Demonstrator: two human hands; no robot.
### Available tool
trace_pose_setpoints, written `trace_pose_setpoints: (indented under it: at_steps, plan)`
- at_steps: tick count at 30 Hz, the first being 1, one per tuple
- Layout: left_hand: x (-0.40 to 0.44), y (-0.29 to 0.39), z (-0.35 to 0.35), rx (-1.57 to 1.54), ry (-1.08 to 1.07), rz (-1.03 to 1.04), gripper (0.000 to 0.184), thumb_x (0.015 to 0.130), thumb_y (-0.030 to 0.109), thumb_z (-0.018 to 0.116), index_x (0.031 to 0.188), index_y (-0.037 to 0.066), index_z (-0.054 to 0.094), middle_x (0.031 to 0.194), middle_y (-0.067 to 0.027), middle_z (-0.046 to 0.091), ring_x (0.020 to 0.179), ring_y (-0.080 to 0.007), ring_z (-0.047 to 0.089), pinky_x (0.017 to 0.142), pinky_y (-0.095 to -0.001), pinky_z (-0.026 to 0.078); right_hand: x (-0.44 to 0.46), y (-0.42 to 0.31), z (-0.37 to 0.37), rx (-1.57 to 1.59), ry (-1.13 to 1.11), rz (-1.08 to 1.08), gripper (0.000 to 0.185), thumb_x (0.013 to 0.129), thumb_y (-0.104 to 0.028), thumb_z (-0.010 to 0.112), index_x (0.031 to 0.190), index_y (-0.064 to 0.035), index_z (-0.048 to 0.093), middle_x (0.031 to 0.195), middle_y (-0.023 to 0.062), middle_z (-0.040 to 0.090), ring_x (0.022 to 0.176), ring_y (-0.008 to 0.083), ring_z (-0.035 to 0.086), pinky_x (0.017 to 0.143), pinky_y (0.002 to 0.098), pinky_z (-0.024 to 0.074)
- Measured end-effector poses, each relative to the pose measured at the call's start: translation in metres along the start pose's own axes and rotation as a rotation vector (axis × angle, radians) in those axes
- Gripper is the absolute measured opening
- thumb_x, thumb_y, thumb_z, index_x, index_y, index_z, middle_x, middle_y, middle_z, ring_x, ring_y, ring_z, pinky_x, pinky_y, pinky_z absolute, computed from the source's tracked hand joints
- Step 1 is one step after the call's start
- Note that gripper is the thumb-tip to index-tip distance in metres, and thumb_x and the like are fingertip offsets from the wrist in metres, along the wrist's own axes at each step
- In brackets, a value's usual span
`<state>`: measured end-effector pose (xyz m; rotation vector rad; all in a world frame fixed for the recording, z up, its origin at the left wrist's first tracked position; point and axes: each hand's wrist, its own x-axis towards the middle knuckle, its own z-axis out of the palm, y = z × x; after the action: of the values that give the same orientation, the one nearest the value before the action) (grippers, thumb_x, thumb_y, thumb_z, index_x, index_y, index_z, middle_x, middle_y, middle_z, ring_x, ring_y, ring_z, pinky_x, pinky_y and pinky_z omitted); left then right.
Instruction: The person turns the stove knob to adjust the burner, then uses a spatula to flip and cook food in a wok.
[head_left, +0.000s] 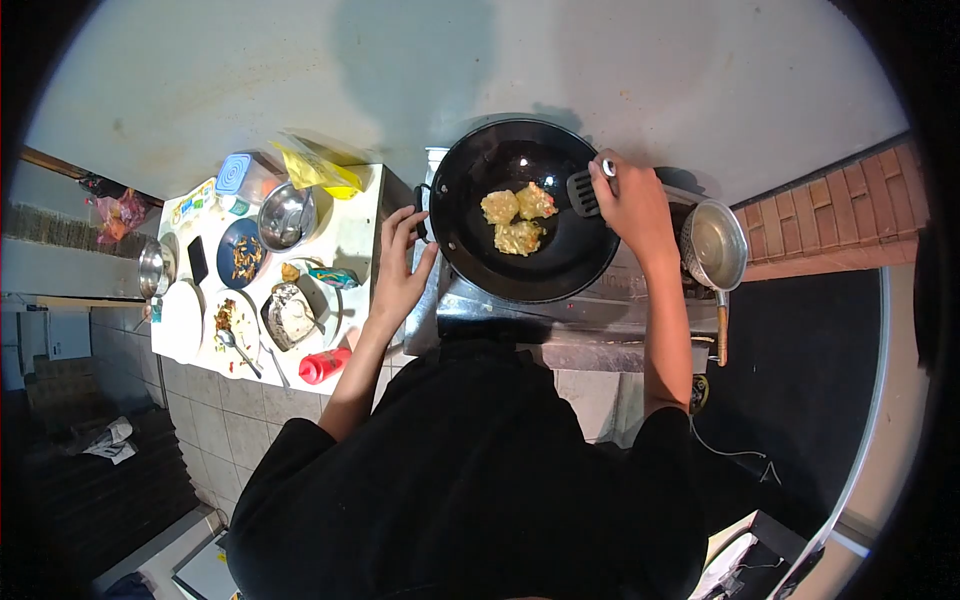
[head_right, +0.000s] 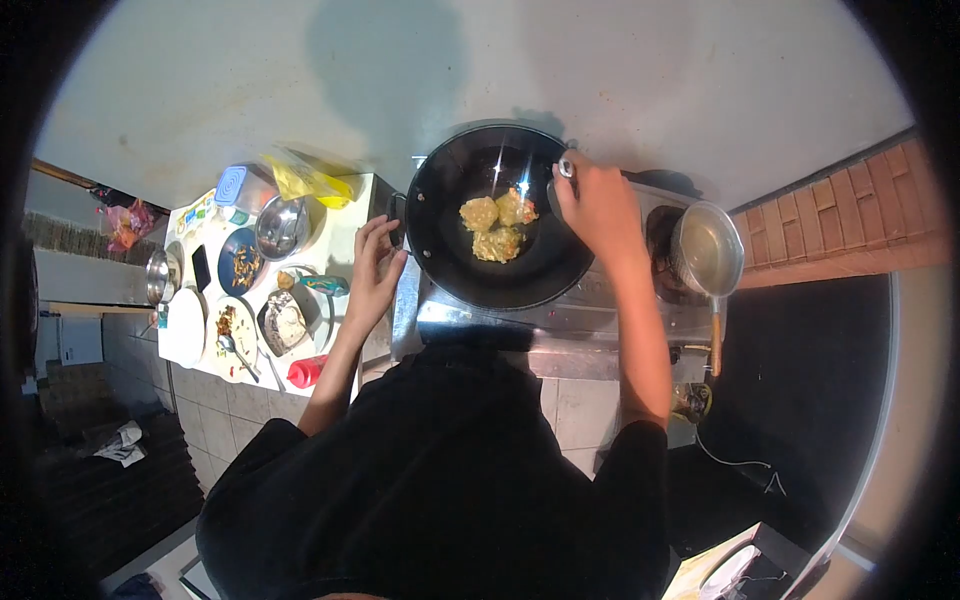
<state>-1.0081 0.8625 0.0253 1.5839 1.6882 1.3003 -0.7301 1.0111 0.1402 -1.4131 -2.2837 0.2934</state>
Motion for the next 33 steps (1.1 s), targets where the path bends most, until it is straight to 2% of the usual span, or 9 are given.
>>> trace_pose_setpoints:
  at_steps: [4,6,10,12,15,23,25,29,33]
  plan:
    - [0.001,-0.002,0.001,-0.019,0.003,-0.008,0.041,0.09,0.005,0.063,0.13,0.004,0.052,0.136,-0.0153,0.04,0.12,-0.0287,0.05,0.098,-0.0355,0.046,0.019,0.008,0.009,0.023,-0.052,-0.066,0.019,0.089,-0.02,0.058,0.095,-0.0029,0.064,0.073,0.0209,0.064,0.073,0.042,0.063,0.067,0.0491,0.049]
    - [0.001,-0.005,0.002,-0.025,0.007,-0.01,0.041,0.09,0.005,0.063,0.129,0.004,0.052,0.135,-0.0153,0.04,0.12,-0.0284,0.05,0.098,-0.0354,0.046,0.027,0.012,0.018,0.081,0.083,-0.23,0.017,0.091,-0.019,0.059,0.091,-0.0032,0.063,0.061,0.0207,0.054,0.06,0.0412,0.056,0.057,0.0446,0.0431]
    - [0.001,-0.003,0.002,-0.054,0.008,-0.027,0.041,0.09,0.005,0.063,0.129,0.004,0.052,0.136,-0.0152,0.04,0.12,-0.0281,0.05,0.098,-0.0352,0.046,0.037,0.008,0.023,0.102,0.043,-0.215,0.017,0.091,-0.019,0.059,0.091,-0.0026,0.064,0.062,0.0207,0.054,0.059,0.0404,0.054,0.057,0.0426,0.0433]
    - [0.001,-0.003,0.001,-0.045,0.01,-0.023,0.041,0.089,0.005,0.063,0.129,0.004,0.052,0.136,-0.0151,0.04,0.12,-0.028,0.05,0.098,-0.0352,0.046,0.041,0.004,0.02,0.186,-0.136,-0.08,0.018,0.085,-0.019,0.06,0.09,-0.003,0.066,0.072,0.0215,0.062,0.07,0.04,0.061,0.066,0.0465,0.0477]
    - [0.002,-0.003,0.001,-0.037,0.013,-0.02,0.041,0.089,0.004,0.063,0.129,0.004,0.052,0.136,-0.0149,0.04,0.12,-0.0279,0.05,0.099,-0.0353,0.046,0.047,0.013,0.021,0.229,-0.219,-0.096,0.018,0.087,-0.019,0.06,0.088,-0.002,0.065,0.069,0.021,0.06,0.066,0.0388,0.06,0.063,0.0443,0.0467]
    - [0.002,0.001,0.0,-0.016,-0.001,-0.024,0.042,0.089,0.004,0.063,0.13,0.005,0.052,0.136,-0.0144,0.04,0.121,-0.0279,0.05,0.099,-0.0355,0.045,0.057,0.021,0.01,0.194,-0.103,-0.206,0.018,0.088,-0.018,0.059,0.087,-0.001,0.064,0.067,0.0203,0.058,0.063,0.0361,0.058,0.062,0.0415,0.0451]
    - [0.002,0.003,0.0,0.0,-0.005,-0.028,0.043,0.089,0.004,0.063,0.13,0.004,0.051,0.136,-0.0144,0.04,0.121,-0.0279,0.049,0.1,-0.0356,0.045,0.057,0.024,0.021,0.254,-0.198,-0.199,0.019,0.091,-0.02,0.059,0.089,-0.0006,0.062,0.06,0.0136,0.049,0.053,0.0206,0.046,0.055,0.0351,0.0397]
    - [0.001,-0.001,0.0,-0.013,0.002,-0.027,0.042,0.089,0.004,0.063,0.13,0.004,0.052,0.136,-0.0146,0.04,0.122,-0.028,0.049,0.1,-0.0359,0.045,0.053,0.021,0.021,0.299,-0.277,-0.18,0.019,0.09,-0.021,0.059,0.089,-0.0016,0.062,0.06,0.0139,0.05,0.054,0.0206,0.047,0.056,0.0351,0.0397]
    - [0.001,0.002,-0.002,-0.023,-0.009,-0.03,0.042,0.089,0.004,0.063,0.13,0.004,0.052,0.136,-0.015,0.041,0.122,-0.0281,0.049,0.1,-0.0361,0.045,0.053,0.018,0.007,0.231,-0.185,-0.174,0.017,0.087,-0.017,0.059,0.087,0.0003,0.063,0.067,0.0199,0.058,0.058,0.0325,0.055,0.06,0.0397,0.0434]
